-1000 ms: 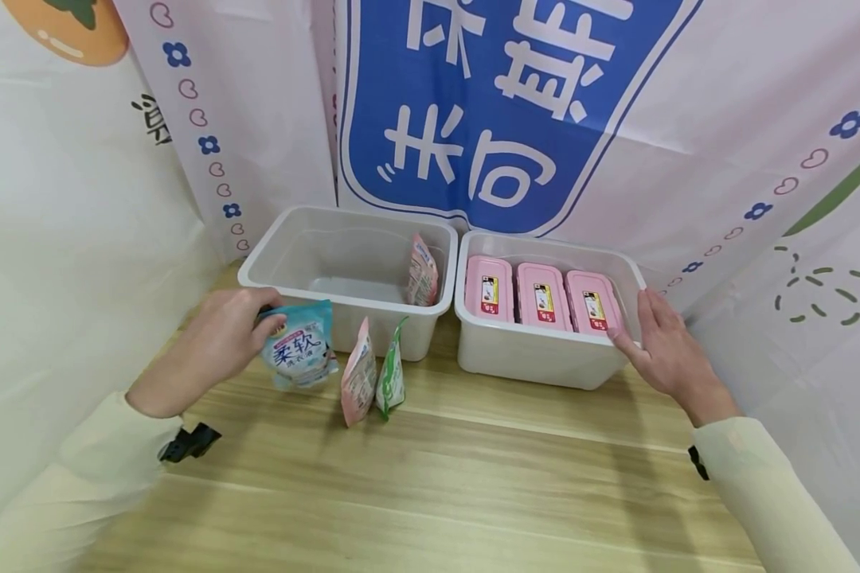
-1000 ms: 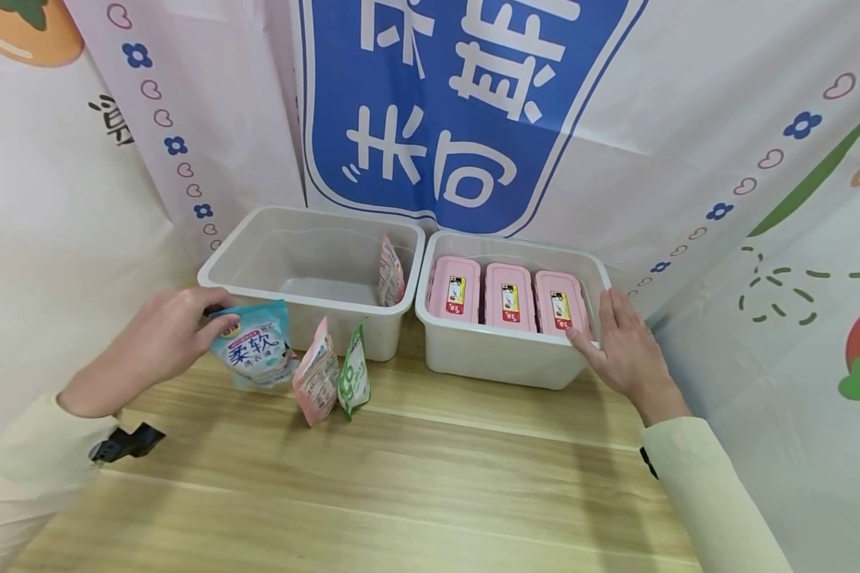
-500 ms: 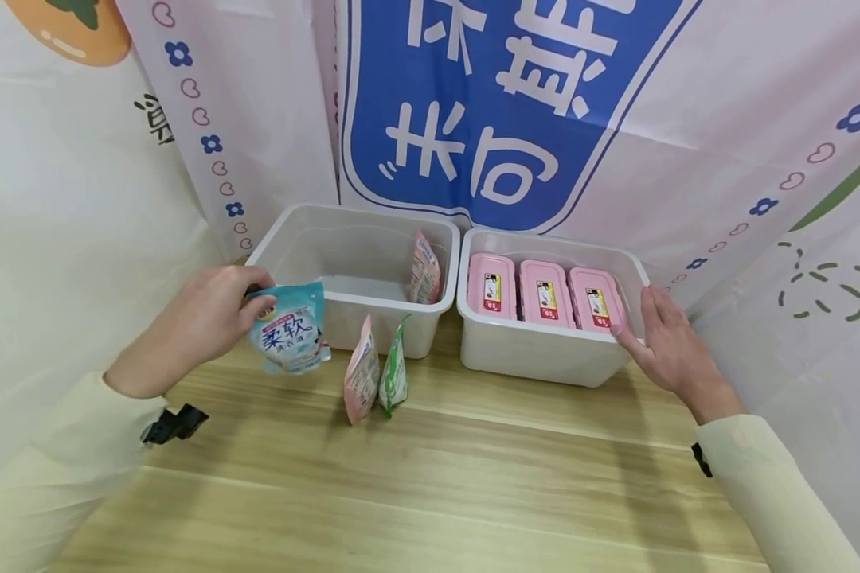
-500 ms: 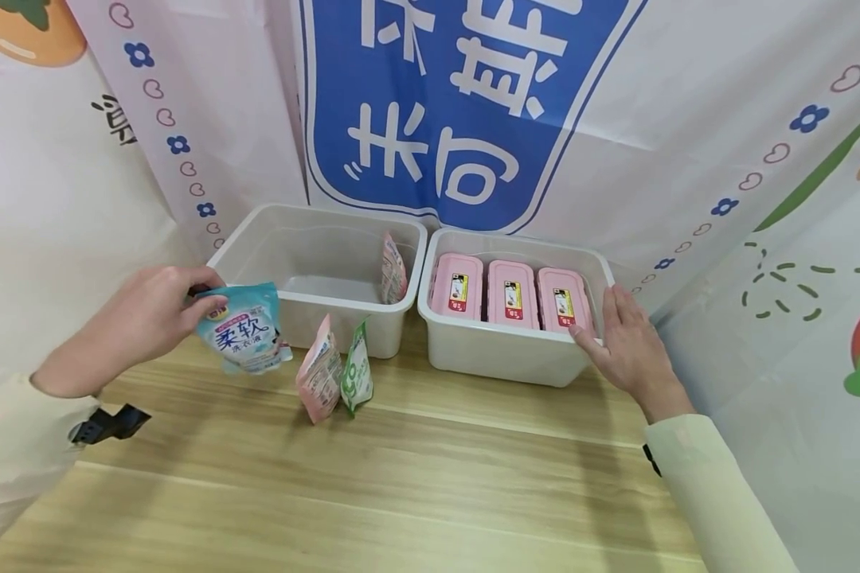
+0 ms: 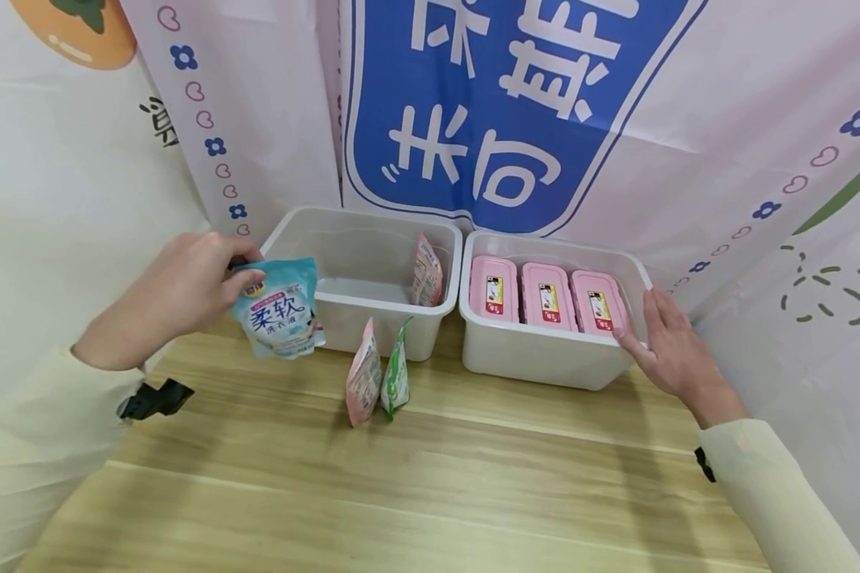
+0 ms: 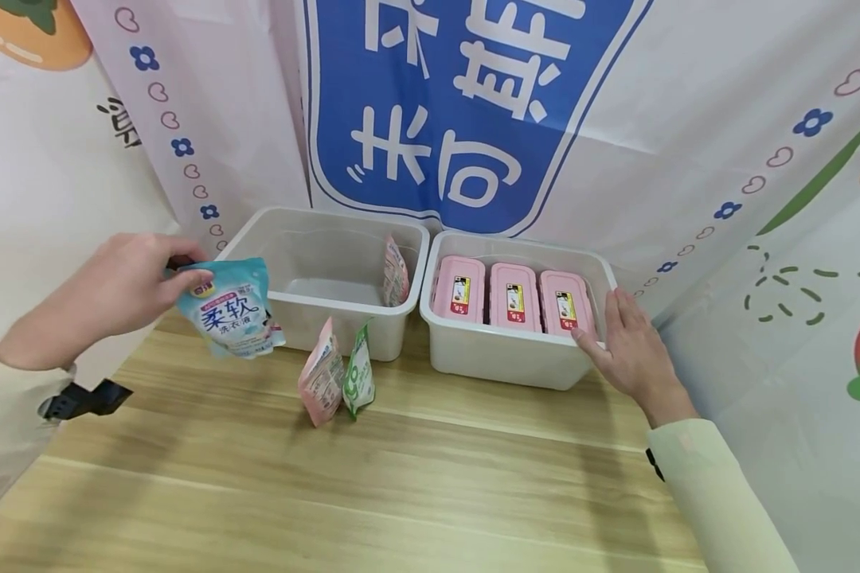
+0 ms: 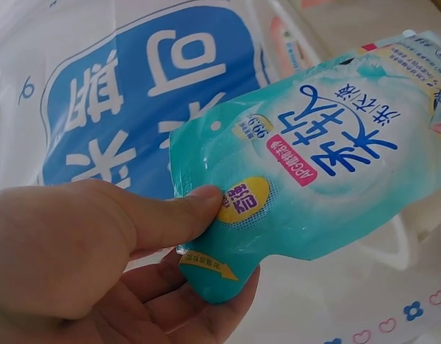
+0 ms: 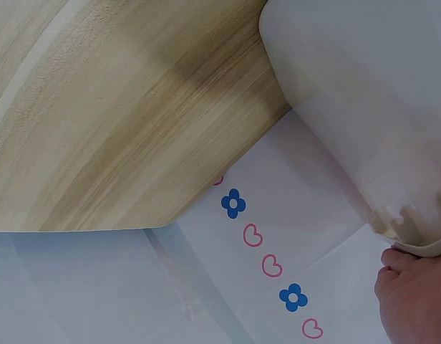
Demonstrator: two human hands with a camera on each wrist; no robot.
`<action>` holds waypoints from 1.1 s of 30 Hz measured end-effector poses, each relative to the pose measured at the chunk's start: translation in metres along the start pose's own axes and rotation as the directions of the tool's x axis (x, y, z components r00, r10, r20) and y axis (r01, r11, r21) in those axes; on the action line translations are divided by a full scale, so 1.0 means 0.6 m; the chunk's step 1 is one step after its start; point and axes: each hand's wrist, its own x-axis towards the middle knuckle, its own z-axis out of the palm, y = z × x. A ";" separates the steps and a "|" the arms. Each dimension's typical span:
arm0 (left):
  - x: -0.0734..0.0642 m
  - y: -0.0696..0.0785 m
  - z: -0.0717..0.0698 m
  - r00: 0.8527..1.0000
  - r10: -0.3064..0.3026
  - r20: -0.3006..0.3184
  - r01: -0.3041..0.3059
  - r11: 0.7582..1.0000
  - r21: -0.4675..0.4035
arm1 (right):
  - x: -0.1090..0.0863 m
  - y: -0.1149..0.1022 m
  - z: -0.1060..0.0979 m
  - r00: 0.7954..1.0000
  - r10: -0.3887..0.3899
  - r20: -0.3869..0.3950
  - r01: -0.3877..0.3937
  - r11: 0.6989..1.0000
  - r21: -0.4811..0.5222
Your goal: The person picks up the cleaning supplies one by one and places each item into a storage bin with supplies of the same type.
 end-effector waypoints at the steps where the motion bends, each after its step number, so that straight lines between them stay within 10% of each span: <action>1: 0.000 0.001 -0.005 1.000 -0.006 0.003 0.006 1.000 0.006 | 0.000 0.000 0.000 1.000 -0.001 -0.001 0.001 1.000 0.000; 18: 0.027 0.015 -0.081 0.996 0.020 -0.081 -0.014 0.997 0.080 | 0.001 -0.005 -0.003 1.000 0.006 0.009 -0.006 1.000 -0.010; 33: 0.085 0.016 -0.103 0.993 -0.027 -0.115 0.037 0.996 0.083 | 0.000 -0.006 -0.005 1.000 0.002 0.004 -0.002 1.000 -0.016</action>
